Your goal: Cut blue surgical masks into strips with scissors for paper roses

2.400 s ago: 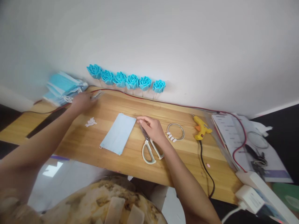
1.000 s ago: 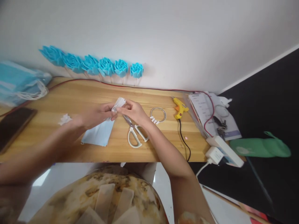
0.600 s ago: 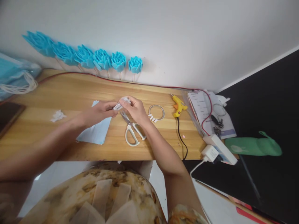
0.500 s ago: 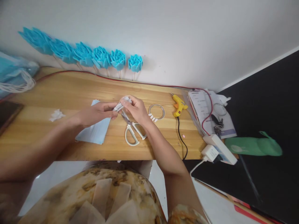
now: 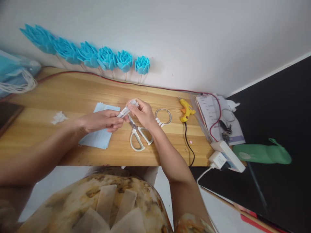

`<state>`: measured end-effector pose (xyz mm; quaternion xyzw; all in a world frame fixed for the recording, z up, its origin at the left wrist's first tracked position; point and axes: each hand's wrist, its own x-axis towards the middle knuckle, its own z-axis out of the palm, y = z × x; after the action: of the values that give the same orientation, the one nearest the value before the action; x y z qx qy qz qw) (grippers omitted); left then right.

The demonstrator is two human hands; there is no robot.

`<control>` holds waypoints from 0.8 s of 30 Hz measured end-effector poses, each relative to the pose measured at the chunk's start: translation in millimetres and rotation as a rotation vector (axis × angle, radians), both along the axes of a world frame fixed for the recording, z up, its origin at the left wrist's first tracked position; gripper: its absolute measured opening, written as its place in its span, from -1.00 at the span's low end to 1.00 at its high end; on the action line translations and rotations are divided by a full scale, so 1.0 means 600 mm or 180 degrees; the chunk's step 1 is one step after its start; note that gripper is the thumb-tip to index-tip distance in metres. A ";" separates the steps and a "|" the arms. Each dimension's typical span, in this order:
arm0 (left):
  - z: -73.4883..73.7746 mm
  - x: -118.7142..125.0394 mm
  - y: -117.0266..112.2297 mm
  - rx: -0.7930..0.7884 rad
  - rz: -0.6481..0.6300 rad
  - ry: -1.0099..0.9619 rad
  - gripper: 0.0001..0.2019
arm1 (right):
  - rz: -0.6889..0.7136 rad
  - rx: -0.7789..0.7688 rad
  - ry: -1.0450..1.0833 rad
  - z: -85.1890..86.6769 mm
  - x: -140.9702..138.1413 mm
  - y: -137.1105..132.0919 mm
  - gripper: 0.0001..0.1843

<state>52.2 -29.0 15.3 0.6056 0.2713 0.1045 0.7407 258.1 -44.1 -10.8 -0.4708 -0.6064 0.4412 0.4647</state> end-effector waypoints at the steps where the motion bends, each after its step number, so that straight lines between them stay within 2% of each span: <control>1: 0.001 0.001 -0.001 0.0123 0.0040 0.0058 -0.81 | -0.0046 -0.0037 -0.0014 -0.001 -0.001 0.001 -0.45; 5: 0.001 0.004 -0.003 0.0891 0.0566 0.0419 -0.85 | -0.0601 0.0044 -0.0232 0.004 -0.006 -0.003 -0.44; 8: 0.002 0.006 -0.001 0.1527 0.0925 0.0791 -0.77 | -0.1220 0.0612 -0.0683 0.015 -0.013 -0.016 -0.60; 9: 0.002 0.006 -0.001 0.1679 0.0991 0.0885 -0.73 | -0.1258 0.0850 -0.0897 0.018 -0.016 -0.021 -0.67; 11: 0.001 0.008 -0.001 0.1890 0.1075 0.0997 -0.70 | -0.1030 0.1290 -0.1371 0.019 -0.025 -0.030 -0.76; 14: -0.005 0.011 -0.005 0.2124 0.1135 0.1013 -0.75 | -0.0680 0.1783 -0.1945 0.010 -0.038 -0.033 -0.78; 19: -0.022 0.019 -0.010 0.2487 0.1200 0.0898 -0.83 | -0.0736 0.2171 -0.2234 -0.007 -0.040 -0.025 -0.81; 24: -0.031 0.023 -0.013 0.2636 0.1271 0.0983 -0.81 | -0.0771 0.2348 -0.2427 -0.006 -0.038 -0.027 -0.81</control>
<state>65.7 -36.7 -3.0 0.7941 0.4246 0.2527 0.3540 235.5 -60.4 -14.3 -0.4696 -0.7879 -0.0597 0.3937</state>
